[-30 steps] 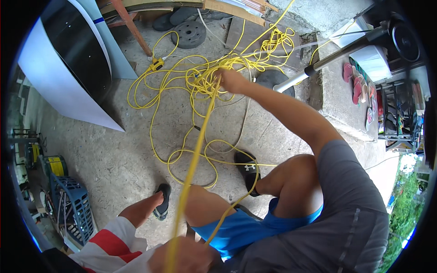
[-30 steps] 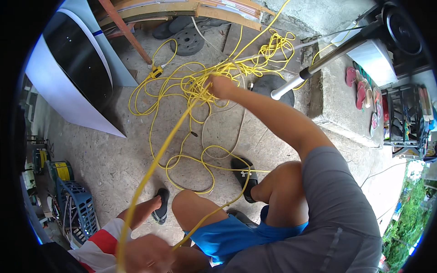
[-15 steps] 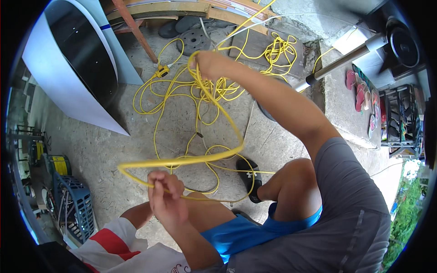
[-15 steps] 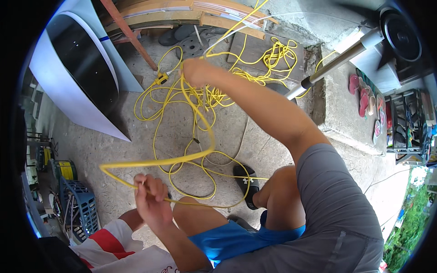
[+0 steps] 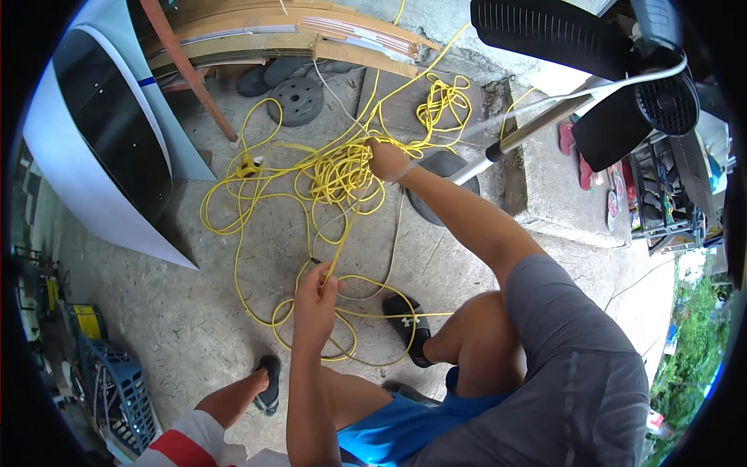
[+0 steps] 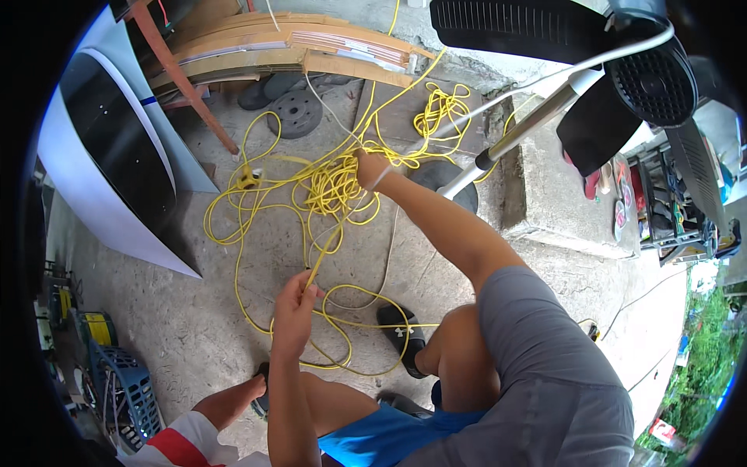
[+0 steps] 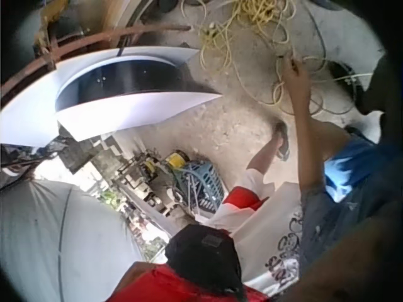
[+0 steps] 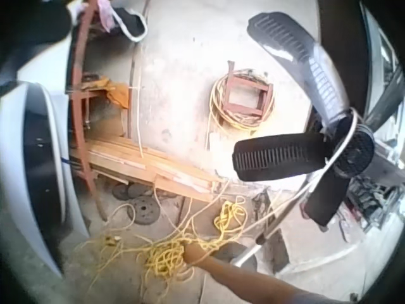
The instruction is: The recorder untangles a long yellow power cord and then picks up an angle grinder and a measuring tape in an outdoor workshop.
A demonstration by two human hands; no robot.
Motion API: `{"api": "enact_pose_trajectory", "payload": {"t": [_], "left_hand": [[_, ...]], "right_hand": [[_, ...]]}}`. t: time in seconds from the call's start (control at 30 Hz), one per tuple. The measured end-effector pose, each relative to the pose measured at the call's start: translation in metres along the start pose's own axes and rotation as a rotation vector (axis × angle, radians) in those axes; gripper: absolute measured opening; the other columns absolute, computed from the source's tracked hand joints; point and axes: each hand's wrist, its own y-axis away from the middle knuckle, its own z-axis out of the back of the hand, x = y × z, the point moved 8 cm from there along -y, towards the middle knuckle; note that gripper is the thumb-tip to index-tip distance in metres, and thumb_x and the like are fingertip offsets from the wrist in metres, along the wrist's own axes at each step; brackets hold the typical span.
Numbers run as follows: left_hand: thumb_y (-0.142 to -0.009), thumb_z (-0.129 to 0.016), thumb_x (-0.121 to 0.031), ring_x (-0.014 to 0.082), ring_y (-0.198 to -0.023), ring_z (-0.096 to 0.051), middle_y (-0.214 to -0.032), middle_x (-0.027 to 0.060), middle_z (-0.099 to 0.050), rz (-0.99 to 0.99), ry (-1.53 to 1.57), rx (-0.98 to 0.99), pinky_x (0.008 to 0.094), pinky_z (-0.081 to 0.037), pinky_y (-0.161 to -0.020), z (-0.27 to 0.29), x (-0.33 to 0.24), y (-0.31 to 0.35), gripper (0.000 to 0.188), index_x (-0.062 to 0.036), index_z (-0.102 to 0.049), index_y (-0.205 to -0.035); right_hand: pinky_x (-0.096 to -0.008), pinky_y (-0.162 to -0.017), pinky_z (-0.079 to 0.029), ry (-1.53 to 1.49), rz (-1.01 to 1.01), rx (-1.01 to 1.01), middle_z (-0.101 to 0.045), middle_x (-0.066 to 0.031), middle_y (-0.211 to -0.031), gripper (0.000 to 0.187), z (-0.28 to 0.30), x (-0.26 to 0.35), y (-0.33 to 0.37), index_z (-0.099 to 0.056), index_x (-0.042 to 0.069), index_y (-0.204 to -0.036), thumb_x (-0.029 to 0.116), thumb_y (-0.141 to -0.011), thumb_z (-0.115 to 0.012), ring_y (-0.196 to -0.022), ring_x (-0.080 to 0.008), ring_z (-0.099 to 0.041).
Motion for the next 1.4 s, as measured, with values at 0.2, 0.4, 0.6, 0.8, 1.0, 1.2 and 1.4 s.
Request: {"api": "enact_pose_trajectory", "payload": {"t": [0.2, 0.4, 0.6, 0.8, 1.0, 1.2, 1.4], "left_hand": [[-0.091, -0.058, -0.009, 0.0102, -0.078, -0.055, -0.097, 0.0065, -0.058, -0.034, 0.108, -0.085, 0.024, -0.045, -0.07, -0.017, 0.002, -0.026, 0.052, -0.0043, -0.037, -0.139], [-0.09, -0.06, -0.011, 0.0098, -0.075, -0.05, -0.099, 0.0057, -0.055, -0.063, 0.106, -0.053, 0.0227, -0.044, -0.066, -0.052, -0.041, -0.047, 0.057, -0.0086, -0.035, -0.141], [-0.09, -0.06, -0.012, 0.0089, -0.075, -0.05, -0.098, 0.0059, -0.055, -0.124, 0.078, 0.023, 0.0234, -0.043, -0.065, -0.057, -0.059, -0.046, 0.055, -0.0087, -0.036, -0.14], [-0.087, -0.064, -0.014, 0.0146, -0.075, -0.053, -0.096, 0.009, -0.057, -0.302, 0.056, -0.209, 0.0295, -0.046, -0.07, -0.037, -0.151, -0.017, 0.064, -0.0107, -0.032, -0.143], [-0.082, -0.072, -0.019, 0.0213, -0.078, -0.057, -0.09, 0.0102, -0.057, -0.814, -0.307, -0.33, 0.034, -0.046, -0.071, -0.068, -0.278, -0.002, 0.062, -0.0109, -0.045, -0.137], [-0.085, -0.067, -0.023, 0.0257, -0.08, -0.062, -0.087, 0.0125, -0.063, -0.835, -0.361, 0.131, 0.035, -0.047, -0.072, -0.137, -0.247, -0.058, 0.023, -0.0046, -0.07, -0.098], [-0.084, -0.067, -0.027, 0.0305, -0.081, -0.065, -0.085, 0.0146, -0.068, -0.423, -0.272, 0.32, 0.0381, -0.051, -0.074, -0.144, -0.101, -0.064, 0.024, -0.0037, -0.072, -0.088]], "right_hand": [[-0.0385, -0.087, -0.05, -0.454, 0.093, -0.026, -0.055, -0.024, -0.123, 0.066, 0.072, -0.034, 0.085, -0.037, -0.001, -0.135, 0.03, -0.085, -0.067, -0.108, -0.0291, -0.06], [-0.0358, -0.082, -0.051, -0.619, 0.267, -0.585, -0.052, -0.0207, -0.126, 0.065, 0.225, 0.017, 0.146, -0.035, -0.003, -0.135, 0.039, -0.092, -0.059, -0.1, -0.0212, -0.062], [-0.0279, -0.071, -0.051, -0.812, 0.514, -0.346, -0.068, -0.0098, -0.083, 0.04, 0.282, 0.127, 0.19, -0.058, -0.003, -0.099, 0.03, -0.103, -0.036, -0.079, -0.0156, -0.064], [-0.0253, -0.068, -0.05, -0.969, 0.47, -0.456, -0.067, -0.0127, -0.08, 0.043, 0.35, 0.109, 0.266, -0.054, 0.0, -0.091, 0.036, -0.103, -0.036, -0.076, -0.018, -0.067], [-0.0334, -0.082, -0.055, -0.764, 0.316, -0.486, -0.067, -0.0213, -0.099, 0.048, 0.372, 0.065, 0.295, -0.054, -0.004, -0.092, 0.037, -0.103, -0.032, -0.092, -0.0245, -0.067], [-0.0374, -0.08, -0.056, -0.97, 0.221, -0.471, -0.066, -0.0243, -0.098, 0.044, 0.353, 0.035, 0.32, -0.056, -0.002, -0.09, 0.036, -0.102, -0.035, -0.093, -0.0307, -0.067], [-0.0371, -0.075, -0.055, -0.972, 0.239, -0.343, -0.064, -0.0229, -0.097, 0.047, 0.303, 0.012, 0.333, -0.053, -0.002, -0.098, 0.041, -0.101, -0.035, -0.082, -0.0273, -0.067]]}}
